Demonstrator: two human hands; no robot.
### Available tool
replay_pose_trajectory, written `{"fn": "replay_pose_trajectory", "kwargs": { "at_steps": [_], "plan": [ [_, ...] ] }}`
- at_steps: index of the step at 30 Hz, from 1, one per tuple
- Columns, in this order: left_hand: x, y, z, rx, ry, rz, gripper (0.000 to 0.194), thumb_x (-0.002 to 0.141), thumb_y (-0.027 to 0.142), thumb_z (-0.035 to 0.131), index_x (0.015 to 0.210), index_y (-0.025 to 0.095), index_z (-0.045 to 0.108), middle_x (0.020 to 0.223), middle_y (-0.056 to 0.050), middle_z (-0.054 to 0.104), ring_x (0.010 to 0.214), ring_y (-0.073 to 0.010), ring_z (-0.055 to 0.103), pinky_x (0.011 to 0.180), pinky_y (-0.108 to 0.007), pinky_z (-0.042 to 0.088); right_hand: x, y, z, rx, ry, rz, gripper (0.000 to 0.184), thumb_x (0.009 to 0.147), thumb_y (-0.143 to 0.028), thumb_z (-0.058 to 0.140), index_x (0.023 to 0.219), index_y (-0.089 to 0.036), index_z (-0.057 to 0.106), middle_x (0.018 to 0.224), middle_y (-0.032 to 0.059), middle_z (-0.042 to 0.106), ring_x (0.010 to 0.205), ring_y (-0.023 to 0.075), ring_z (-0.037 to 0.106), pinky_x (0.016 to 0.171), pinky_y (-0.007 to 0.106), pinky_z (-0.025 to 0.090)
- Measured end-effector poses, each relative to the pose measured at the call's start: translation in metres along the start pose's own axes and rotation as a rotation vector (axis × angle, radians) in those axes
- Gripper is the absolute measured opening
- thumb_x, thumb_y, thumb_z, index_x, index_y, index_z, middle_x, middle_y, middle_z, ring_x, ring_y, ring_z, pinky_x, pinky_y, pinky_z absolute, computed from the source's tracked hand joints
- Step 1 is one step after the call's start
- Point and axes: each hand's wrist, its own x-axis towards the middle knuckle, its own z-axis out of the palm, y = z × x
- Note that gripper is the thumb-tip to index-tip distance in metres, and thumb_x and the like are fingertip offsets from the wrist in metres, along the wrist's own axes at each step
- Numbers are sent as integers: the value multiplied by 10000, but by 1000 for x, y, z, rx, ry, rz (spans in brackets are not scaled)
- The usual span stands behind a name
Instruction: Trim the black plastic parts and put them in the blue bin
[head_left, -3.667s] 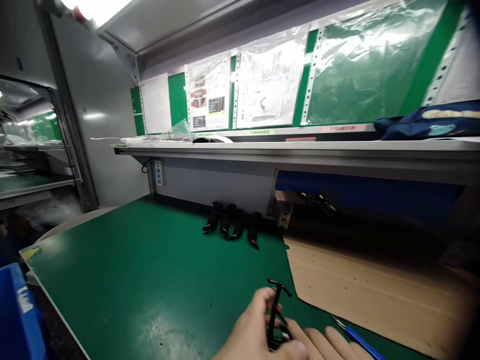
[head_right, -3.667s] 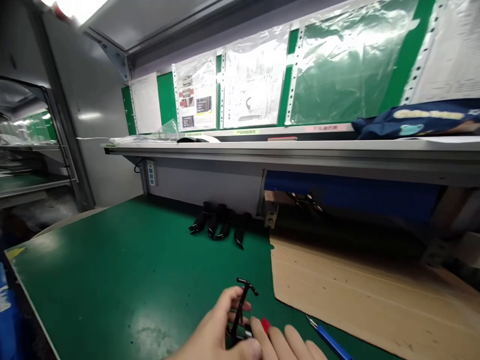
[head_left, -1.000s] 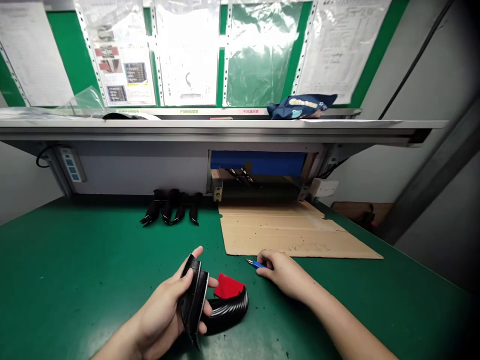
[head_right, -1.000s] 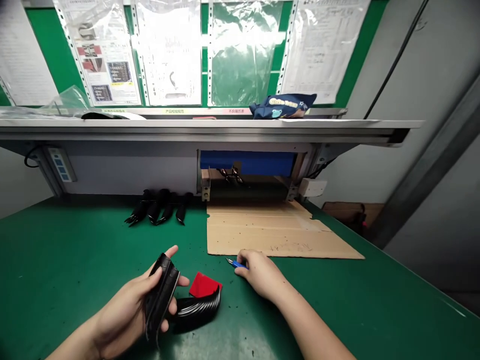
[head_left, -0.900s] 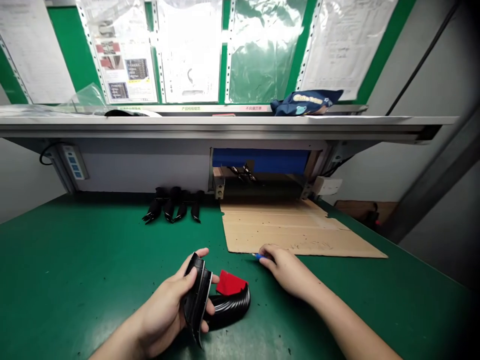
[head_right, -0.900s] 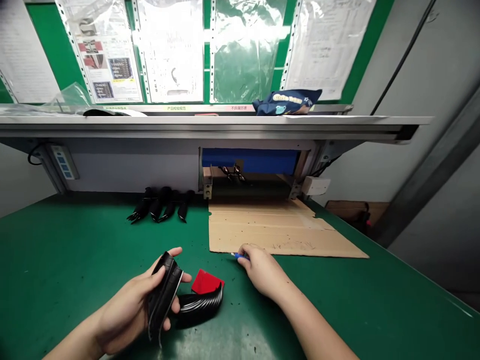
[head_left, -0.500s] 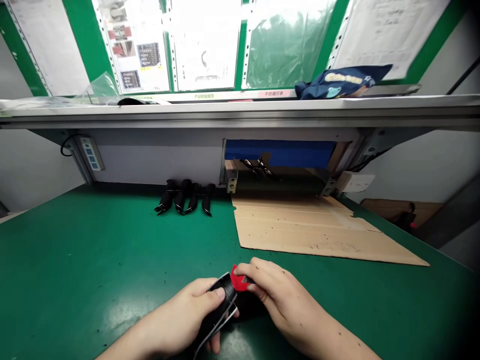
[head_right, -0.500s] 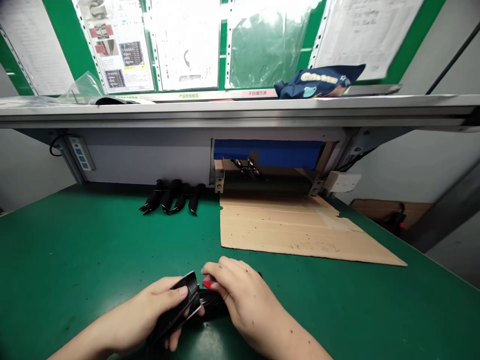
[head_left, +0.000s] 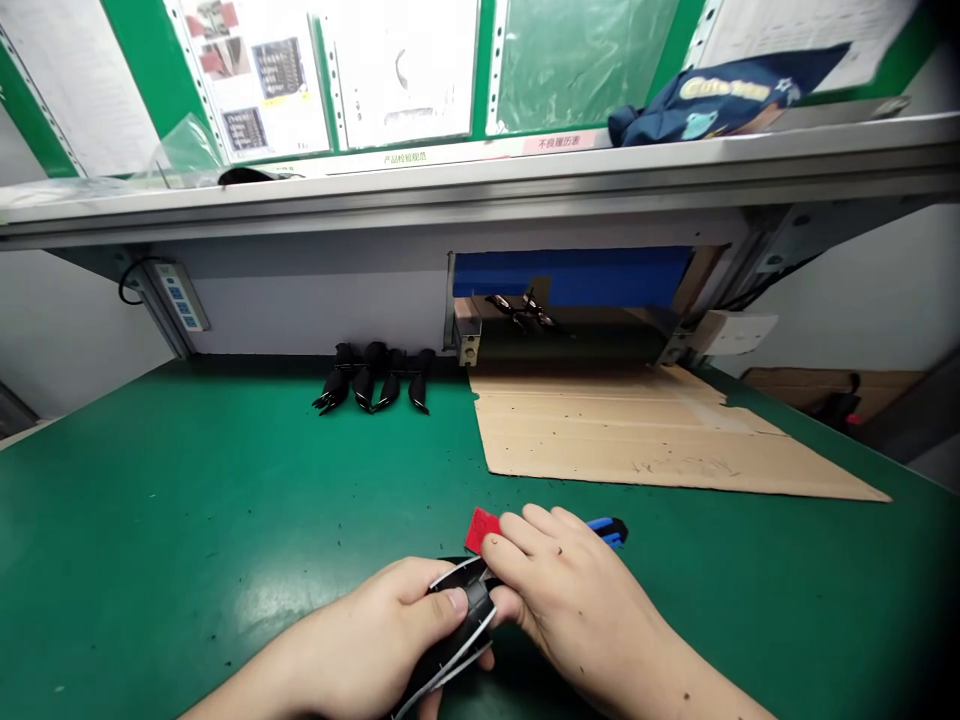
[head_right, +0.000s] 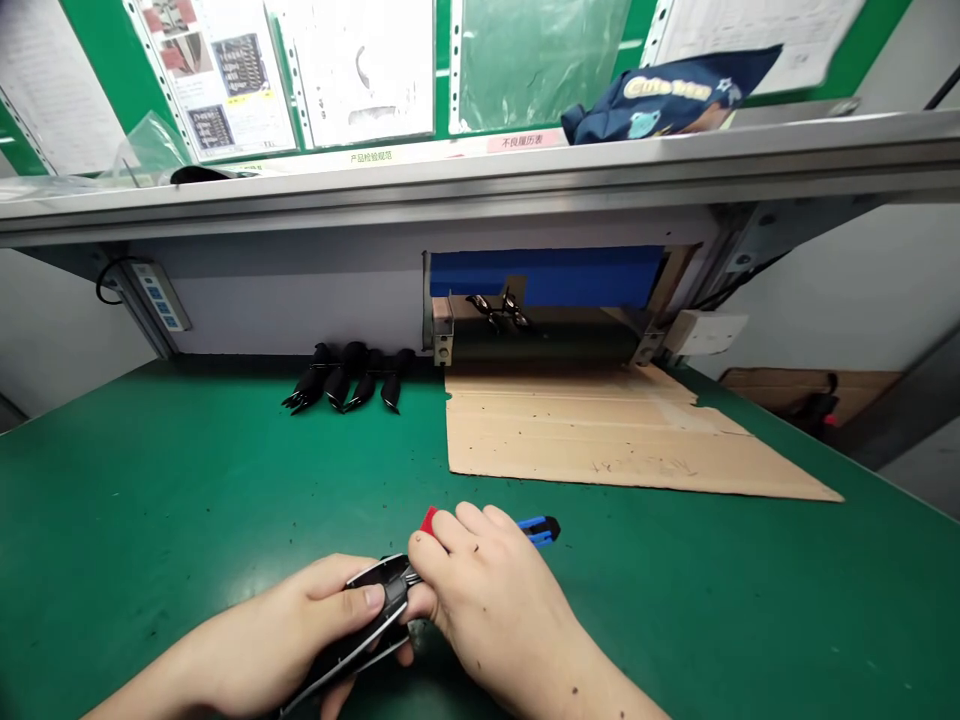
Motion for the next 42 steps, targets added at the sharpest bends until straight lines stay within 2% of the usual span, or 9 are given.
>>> {"fn": "replay_pose_trajectory", "kwargs": {
  "at_steps": [5,14,17,20,23,26,31,35,42],
  "plan": [
    [-6,-2,-1,138,68,-27,412,918,504,397,1006,170,623,882,-41,651,503,-95,495,535,-212,401,-2,-2,3,-24,10,-26,173,912,-211,514,743,-190,487,738,11,527,635,182,362,586,322,184],
    [-8,2,1,305,124,-42,401,935,460,354,967,183,643,783,-11,616,534,-124,497,508,-212,360,-1,-3,4,0,6,-62,156,869,-157,476,718,-195,474,680,2,545,603,168,401,579,318,195],
    [-8,9,4,358,140,-28,380,943,419,352,951,194,658,834,-6,616,570,-117,491,519,-205,342,-2,-1,5,37,-70,-64,239,960,-266,446,733,-198,472,701,2,568,617,172,437,582,312,216],
    [-10,10,5,424,143,16,379,951,383,343,925,193,670,796,-4,613,622,-132,483,561,-214,343,-2,3,2,218,-136,-81,463,1050,-475,252,735,-201,453,720,0,566,631,167,455,596,296,267],
    [-13,8,2,485,203,49,362,943,421,381,912,201,668,787,-6,616,695,-151,501,628,-229,357,-2,10,-8,537,-167,-61,575,1003,-639,171,730,-205,431,703,-23,516,626,145,444,585,258,308],
    [-12,5,-1,376,262,30,366,930,495,395,1010,215,617,858,-8,618,704,-145,520,641,-233,381,-1,13,-17,689,-88,40,577,951,-708,230,771,-207,451,733,-19,494,657,148,450,594,245,337],
    [-4,-1,-3,-132,194,32,350,953,473,359,1206,237,410,883,-9,647,554,-94,531,563,-214,394,2,8,-11,387,46,67,576,941,-707,250,895,-208,534,798,14,521,718,194,446,644,297,317],
    [4,-10,-2,-200,199,37,366,949,467,375,1151,176,466,617,3,596,539,-109,510,556,-208,364,1,7,3,121,80,63,611,954,-683,208,886,-190,562,782,30,507,699,209,424,629,320,272],
    [8,-12,5,-247,279,107,394,932,476,411,1106,140,521,558,13,544,505,-97,443,552,-218,332,1,3,4,-106,115,92,670,950,-686,147,825,-178,566,758,35,469,687,221,398,615,333,233]
  ]
}}
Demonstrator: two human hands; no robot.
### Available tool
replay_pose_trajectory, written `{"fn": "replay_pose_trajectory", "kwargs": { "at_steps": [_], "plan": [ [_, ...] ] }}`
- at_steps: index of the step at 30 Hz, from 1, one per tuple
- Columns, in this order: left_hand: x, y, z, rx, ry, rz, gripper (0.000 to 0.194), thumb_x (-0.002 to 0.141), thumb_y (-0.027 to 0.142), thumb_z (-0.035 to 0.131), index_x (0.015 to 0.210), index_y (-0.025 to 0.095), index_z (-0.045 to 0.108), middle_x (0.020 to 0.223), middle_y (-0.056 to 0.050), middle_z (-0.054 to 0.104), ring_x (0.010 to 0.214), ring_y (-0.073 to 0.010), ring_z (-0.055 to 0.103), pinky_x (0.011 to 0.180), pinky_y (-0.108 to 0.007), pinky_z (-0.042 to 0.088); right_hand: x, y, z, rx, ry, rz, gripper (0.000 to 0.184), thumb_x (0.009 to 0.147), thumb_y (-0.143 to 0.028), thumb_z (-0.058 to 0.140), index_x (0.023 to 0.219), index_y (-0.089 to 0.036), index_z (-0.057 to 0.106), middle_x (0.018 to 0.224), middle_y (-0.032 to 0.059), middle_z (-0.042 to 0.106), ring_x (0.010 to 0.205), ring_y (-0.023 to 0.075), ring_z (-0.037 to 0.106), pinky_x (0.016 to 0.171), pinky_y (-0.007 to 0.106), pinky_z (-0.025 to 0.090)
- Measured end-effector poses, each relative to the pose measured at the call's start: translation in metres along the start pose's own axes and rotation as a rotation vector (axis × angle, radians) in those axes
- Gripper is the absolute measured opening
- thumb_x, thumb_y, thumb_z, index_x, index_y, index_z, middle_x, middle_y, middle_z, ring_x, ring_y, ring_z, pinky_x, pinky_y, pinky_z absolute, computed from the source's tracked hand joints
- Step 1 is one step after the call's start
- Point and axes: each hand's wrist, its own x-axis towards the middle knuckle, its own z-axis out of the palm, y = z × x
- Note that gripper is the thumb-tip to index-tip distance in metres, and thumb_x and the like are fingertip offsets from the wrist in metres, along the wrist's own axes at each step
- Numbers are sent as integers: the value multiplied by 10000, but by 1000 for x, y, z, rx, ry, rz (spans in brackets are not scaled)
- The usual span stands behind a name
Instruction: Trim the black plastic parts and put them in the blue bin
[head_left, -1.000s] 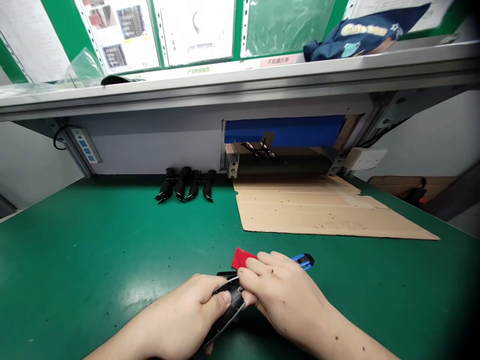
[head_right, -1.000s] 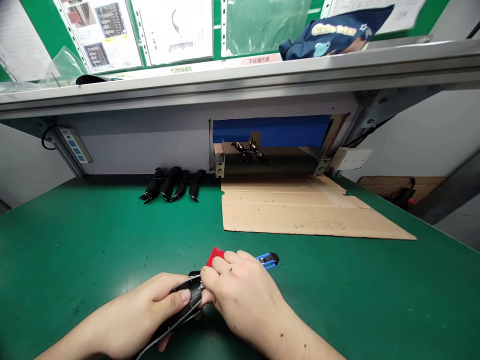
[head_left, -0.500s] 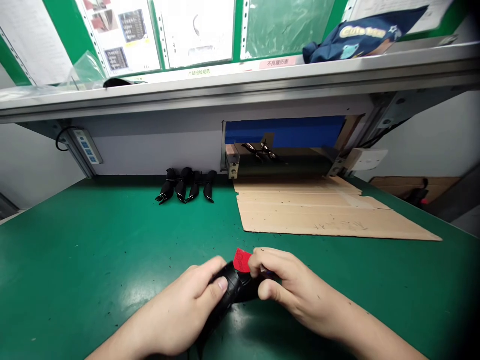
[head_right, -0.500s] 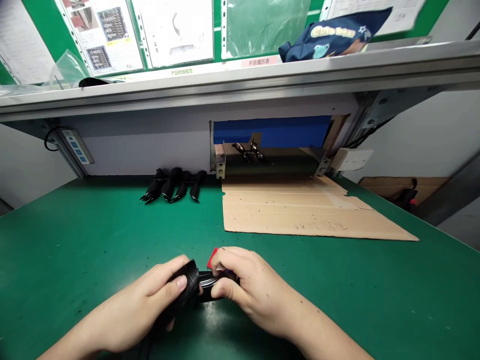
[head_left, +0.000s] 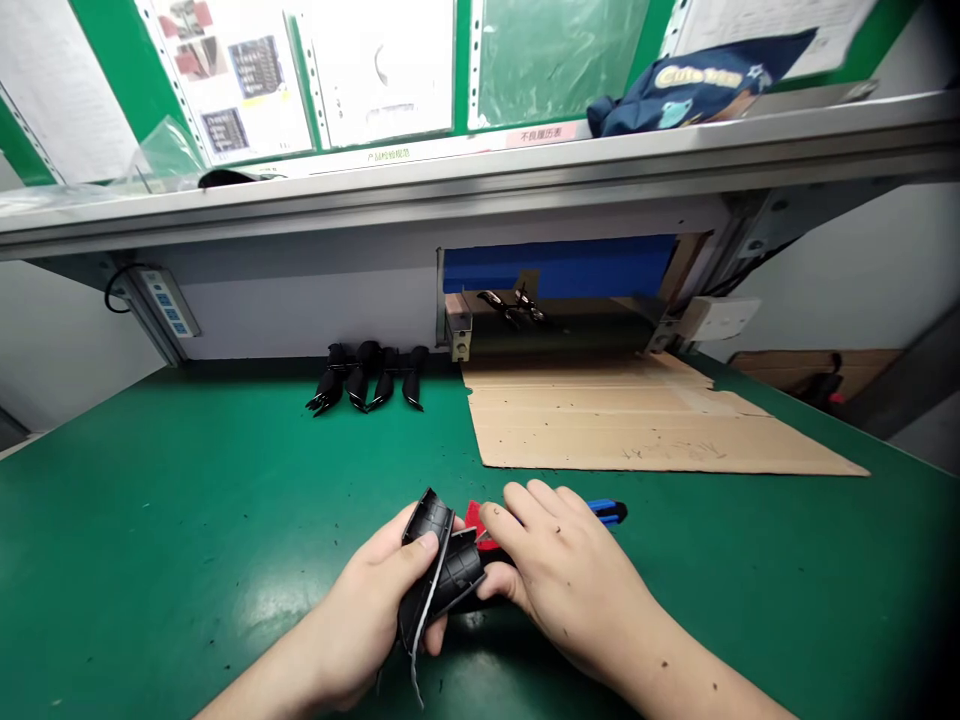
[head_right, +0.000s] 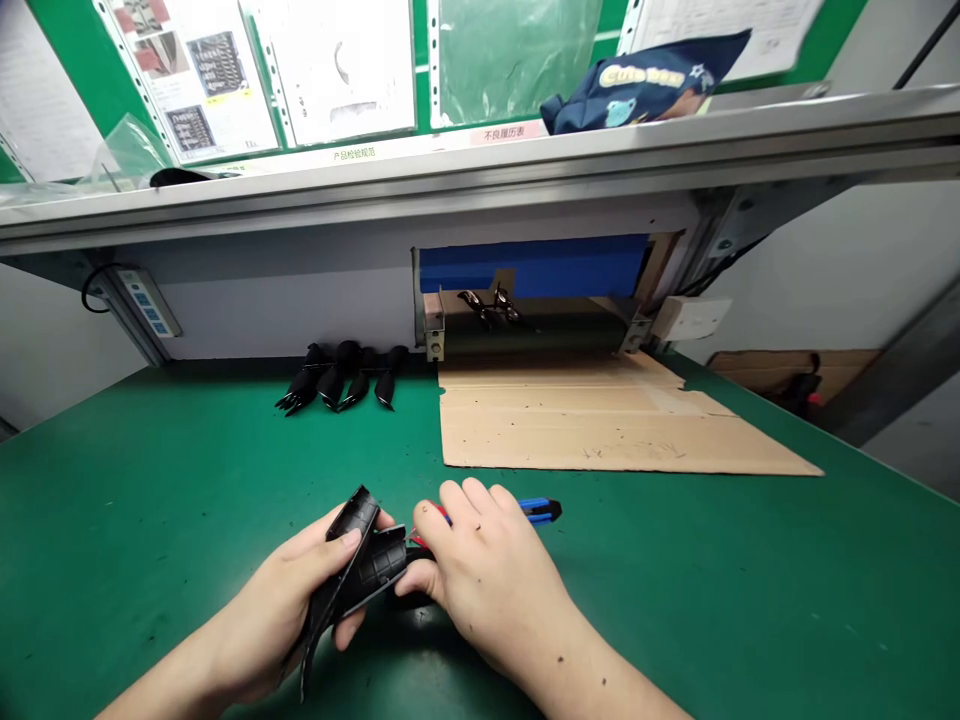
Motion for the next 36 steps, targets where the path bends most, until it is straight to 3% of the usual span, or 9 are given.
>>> {"fn": "replay_pose_trajectory", "kwargs": {
  "at_steps": [3,9,15,17,20,24,28,31,36],
  "plan": [
    [-1,1,2,15,42,-11,421,918,498,430,1123,141,520,541,26,520,485,-96,425,521,-216,316,1,-2,-1,-38,-3,-10,616,991,-619,164,777,-182,542,744,33,468,677,218,390,607,337,217],
    [-6,5,6,69,72,-35,479,897,519,465,1199,147,489,595,32,518,519,-107,441,526,-223,369,-2,-3,1,-38,-65,-16,301,925,-427,615,763,-191,526,740,14,513,676,205,400,609,331,214],
    [-8,2,4,220,150,-11,518,890,519,478,1287,188,504,896,-58,647,591,-139,516,585,-269,445,-2,-1,6,127,-141,-17,237,911,-264,629,728,-191,498,727,5,560,644,191,431,599,320,219],
    [-8,-1,2,224,177,-32,549,875,522,507,1309,187,498,912,-71,652,594,-151,525,576,-276,448,-2,1,7,202,-178,-65,277,950,-326,594,729,-197,486,706,-23,565,623,170,452,596,298,259],
    [-6,-2,1,205,204,-19,562,865,520,529,1319,192,494,959,-80,649,607,-153,532,582,-280,452,-2,6,6,298,-197,-97,450,1033,-509,355,722,-199,452,679,-36,539,615,153,464,588,269,297],
    [-7,4,3,154,124,-10,494,887,542,483,1250,209,520,1053,-65,623,592,-107,505,583,-255,440,-2,5,4,210,-46,17,616,955,-700,191,770,-190,483,757,20,510,686,202,432,621,307,277],
    [-8,6,5,108,94,-21,488,892,549,471,1242,210,505,999,-44,626,571,-89,486,567,-240,425,-1,-3,1,35,3,50,558,995,-618,242,793,-184,529,773,39,478,691,219,398,612,328,237],
    [-9,2,4,130,144,-26,565,874,571,483,1315,218,465,961,-47,635,593,-118,506,581,-259,442,0,-8,0,-18,-19,27,430,1000,-518,386,764,-188,527,759,32,479,679,214,394,604,333,224],
    [-10,-5,0,229,243,-30,639,841,592,518,1364,230,459,1160,-104,606,673,-165,557,611,-289,466,-2,-8,2,53,-89,32,293,969,-390,523,752,-192,521,751,29,535,673,207,422,610,332,236]
  ]
}}
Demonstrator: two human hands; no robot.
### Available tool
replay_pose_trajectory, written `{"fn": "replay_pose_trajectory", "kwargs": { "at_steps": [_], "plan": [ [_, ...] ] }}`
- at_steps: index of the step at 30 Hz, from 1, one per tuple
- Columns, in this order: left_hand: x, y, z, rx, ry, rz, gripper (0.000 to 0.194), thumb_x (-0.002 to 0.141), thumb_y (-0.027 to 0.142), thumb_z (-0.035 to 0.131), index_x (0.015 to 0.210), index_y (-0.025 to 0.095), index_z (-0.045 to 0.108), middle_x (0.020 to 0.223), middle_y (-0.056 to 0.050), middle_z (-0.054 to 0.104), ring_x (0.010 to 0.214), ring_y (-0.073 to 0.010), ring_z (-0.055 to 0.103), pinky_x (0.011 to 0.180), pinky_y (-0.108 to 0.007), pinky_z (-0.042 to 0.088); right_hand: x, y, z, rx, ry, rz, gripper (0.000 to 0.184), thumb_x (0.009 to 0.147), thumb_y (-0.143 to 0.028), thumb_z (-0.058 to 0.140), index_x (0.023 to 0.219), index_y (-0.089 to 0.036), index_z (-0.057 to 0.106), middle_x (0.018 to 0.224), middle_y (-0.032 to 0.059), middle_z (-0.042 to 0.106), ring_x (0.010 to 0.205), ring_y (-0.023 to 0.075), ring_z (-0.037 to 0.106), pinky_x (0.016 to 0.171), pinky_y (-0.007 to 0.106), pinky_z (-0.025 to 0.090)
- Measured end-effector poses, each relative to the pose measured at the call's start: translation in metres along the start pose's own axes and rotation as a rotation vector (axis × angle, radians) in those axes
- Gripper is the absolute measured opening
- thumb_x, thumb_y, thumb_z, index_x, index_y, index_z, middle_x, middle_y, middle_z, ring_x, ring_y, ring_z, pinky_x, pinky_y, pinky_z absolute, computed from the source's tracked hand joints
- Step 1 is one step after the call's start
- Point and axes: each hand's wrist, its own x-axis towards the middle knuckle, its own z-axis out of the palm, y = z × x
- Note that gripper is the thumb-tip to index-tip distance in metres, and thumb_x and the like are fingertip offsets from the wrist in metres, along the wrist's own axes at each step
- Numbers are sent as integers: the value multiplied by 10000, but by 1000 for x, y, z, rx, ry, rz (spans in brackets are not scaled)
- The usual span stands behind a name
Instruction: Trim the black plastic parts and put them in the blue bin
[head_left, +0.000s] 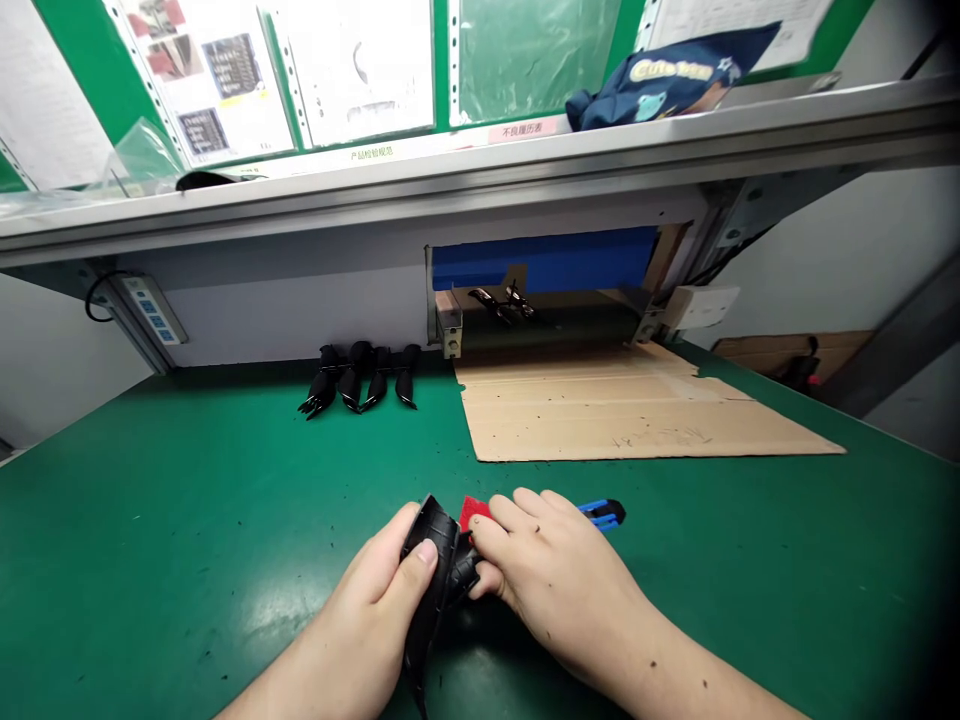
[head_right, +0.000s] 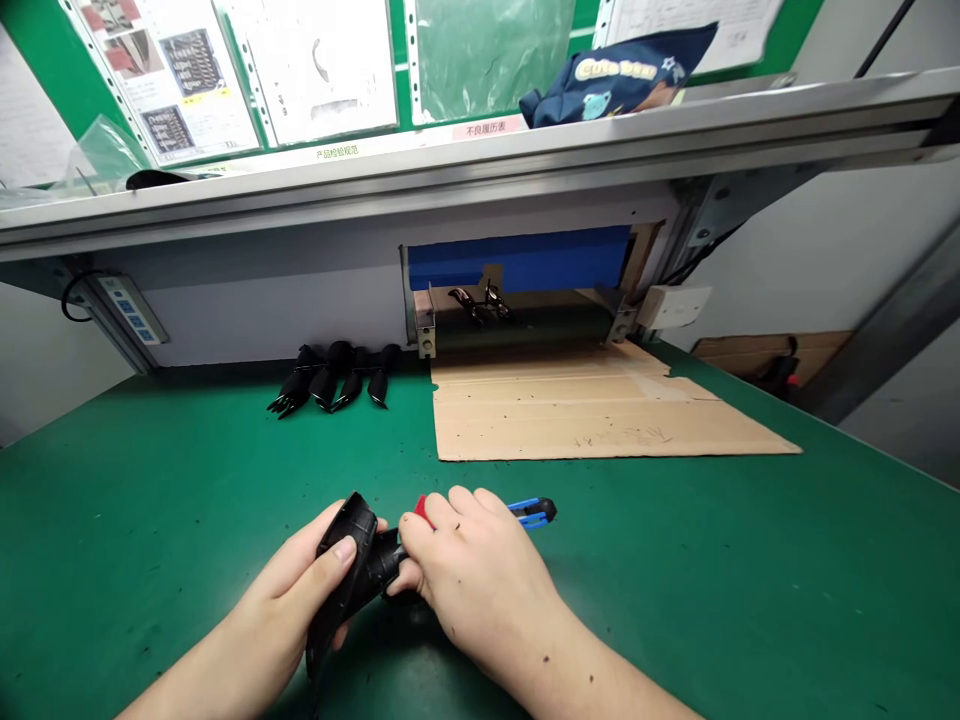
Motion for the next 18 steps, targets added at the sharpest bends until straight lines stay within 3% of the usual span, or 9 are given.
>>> {"fn": "replay_pose_trajectory", "kwargs": {
  "at_steps": [2,5,8,11,15,18],
  "plan": [
    [-1,2,1,9,-11,32,599,849,584,511,1330,229,493,1185,-103,595,662,-154,550,604,-283,465,0,3,-1,148,-74,-15,338,998,-405,473,737,-192,497,729,10,552,650,186,441,610,312,267],
    [-2,10,4,-37,-53,63,524,869,573,489,1237,204,541,1056,-72,622,606,-119,514,586,-263,449,0,10,-8,487,-205,-49,484,1035,-533,305,718,-195,445,670,-36,521,587,136,443,561,254,299],
    [-1,15,6,-121,-105,81,486,898,547,457,1205,177,522,821,-28,616,583,-114,500,570,-243,420,1,15,-14,763,-183,49,578,962,-701,246,713,-201,396,650,-41,456,578,134,413,522,238,291],
    [2,14,6,-195,-147,107,459,914,521,440,1183,156,510,628,9,562,556,-119,493,568,-235,408,1,10,-15,764,-46,107,614,882,-789,279,767,-206,434,733,-13,482,668,169,443,589,260,348],
    [4,7,8,-268,-174,126,453,911,518,445,1159,146,521,581,10,555,522,-116,491,554,-231,401,0,-3,-12,619,83,120,684,875,-797,171,922,-207,515,876,51,522,790,227,467,713,342,400],
    [4,4,11,-284,-165,135,427,919,495,446,1144,141,520,581,7,560,528,-112,493,565,-227,402,0,-6,-15,701,8,64,693,906,-761,122,861,-203,530,799,48,532,723,211,480,676,324,420]
  ]
}}
